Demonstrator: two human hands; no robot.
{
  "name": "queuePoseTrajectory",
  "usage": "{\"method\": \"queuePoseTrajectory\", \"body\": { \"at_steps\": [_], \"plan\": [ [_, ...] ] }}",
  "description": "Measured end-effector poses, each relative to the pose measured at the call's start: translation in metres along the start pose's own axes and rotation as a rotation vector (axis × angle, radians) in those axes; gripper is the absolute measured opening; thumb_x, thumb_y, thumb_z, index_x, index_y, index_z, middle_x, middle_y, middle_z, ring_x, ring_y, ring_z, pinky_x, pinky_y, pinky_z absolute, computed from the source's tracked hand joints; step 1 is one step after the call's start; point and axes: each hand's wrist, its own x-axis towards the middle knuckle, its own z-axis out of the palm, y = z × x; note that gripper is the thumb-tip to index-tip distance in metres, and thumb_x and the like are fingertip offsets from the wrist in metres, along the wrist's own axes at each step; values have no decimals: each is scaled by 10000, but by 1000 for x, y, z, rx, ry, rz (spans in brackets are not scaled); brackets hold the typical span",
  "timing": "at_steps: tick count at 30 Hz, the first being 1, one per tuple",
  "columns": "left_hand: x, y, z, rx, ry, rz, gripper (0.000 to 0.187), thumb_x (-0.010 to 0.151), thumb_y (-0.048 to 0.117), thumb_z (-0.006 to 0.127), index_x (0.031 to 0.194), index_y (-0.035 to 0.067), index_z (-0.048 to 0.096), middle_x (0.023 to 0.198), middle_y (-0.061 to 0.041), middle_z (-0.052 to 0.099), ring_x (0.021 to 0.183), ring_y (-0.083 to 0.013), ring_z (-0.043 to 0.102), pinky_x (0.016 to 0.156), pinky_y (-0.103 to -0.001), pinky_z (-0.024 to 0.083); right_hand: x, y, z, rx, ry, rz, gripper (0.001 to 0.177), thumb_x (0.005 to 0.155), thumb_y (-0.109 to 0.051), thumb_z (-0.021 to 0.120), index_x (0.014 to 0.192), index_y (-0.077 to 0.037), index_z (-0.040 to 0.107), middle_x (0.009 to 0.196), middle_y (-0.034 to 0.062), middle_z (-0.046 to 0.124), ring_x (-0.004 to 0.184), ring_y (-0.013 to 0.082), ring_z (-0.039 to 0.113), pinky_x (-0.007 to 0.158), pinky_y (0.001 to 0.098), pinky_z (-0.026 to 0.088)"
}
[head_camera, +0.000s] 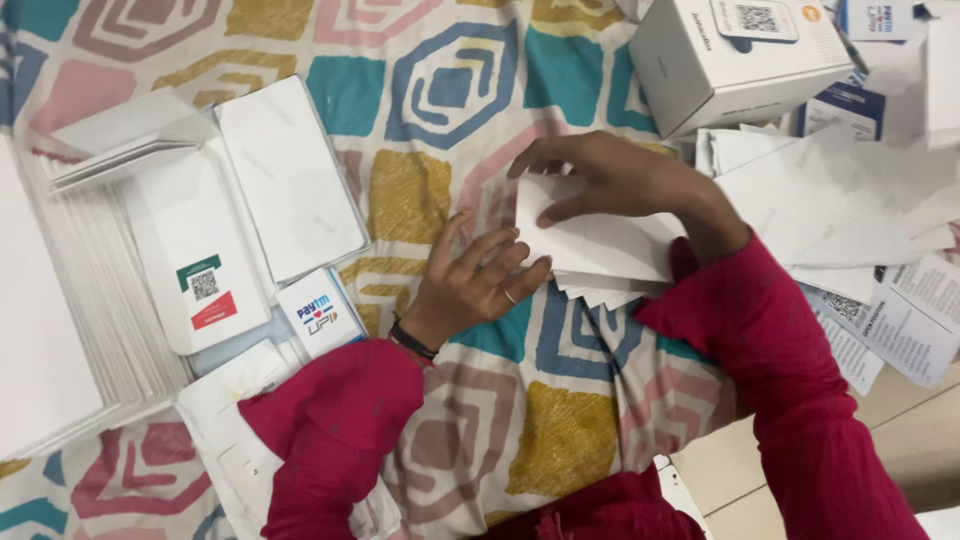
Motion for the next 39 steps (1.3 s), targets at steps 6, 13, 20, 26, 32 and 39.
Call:
{"method": "queuePoseTrajectory", "body": {
  "at_steps": [6,13,20,26,32,39],
  "plan": [
    [11,-6,-12,-258,88,-378,513,867,415,882,1113,108,553,931,-4,621,807,-150,675,754,-335,563,-16,-11,-16,150,230,-172,496,873,-208,837,1310,-92,635,1259,59,675,1113,235,666,986,385,552],
    [21,-1,-35,-706,23,-721,205,1092,214,678,1232,67,649,1039,-99,779,913,-182,820,732,-269,630,11,-19,-19,561,341,-389,378,982,-35,832,1241,-63,558,1278,30,597,1273,177,587,1157,358,517],
    [48,-4,-63,-1169,394,-1048,555,1149,390,391,1470,-55,473,1173,-159,697,985,-180,746,823,-282,655,26,-91,-27,759,553,-250,404,897,-32,797,1214,-73,550,1164,27,650,1133,163,692,1018,317,607],
    [80,-4,-78,-820,660,-815,463,1250,384,372,1462,-25,424,1242,-155,595,1108,-153,559,996,-281,469,29,-126,-9,673,767,-589,372,1109,46,748,1367,-54,500,1290,79,606,1218,171,599,1064,318,514],
    [79,-20,-88,-713,535,-700,425,1206,416,396,1322,20,497,1044,-87,705,923,-96,681,821,-232,553,33,-110,16,719,980,-724,657,1123,49,763,1552,-157,310,1424,80,536,1304,159,532,1138,309,443],
    [79,-26,-80,-768,570,-622,382,1204,343,505,1419,34,436,1232,-116,659,1113,-136,620,994,-276,507,43,-109,27,669,1049,-672,457,1099,-151,643,1477,-118,389,1369,83,562,1247,149,532,1104,301,419]
  ]
}}
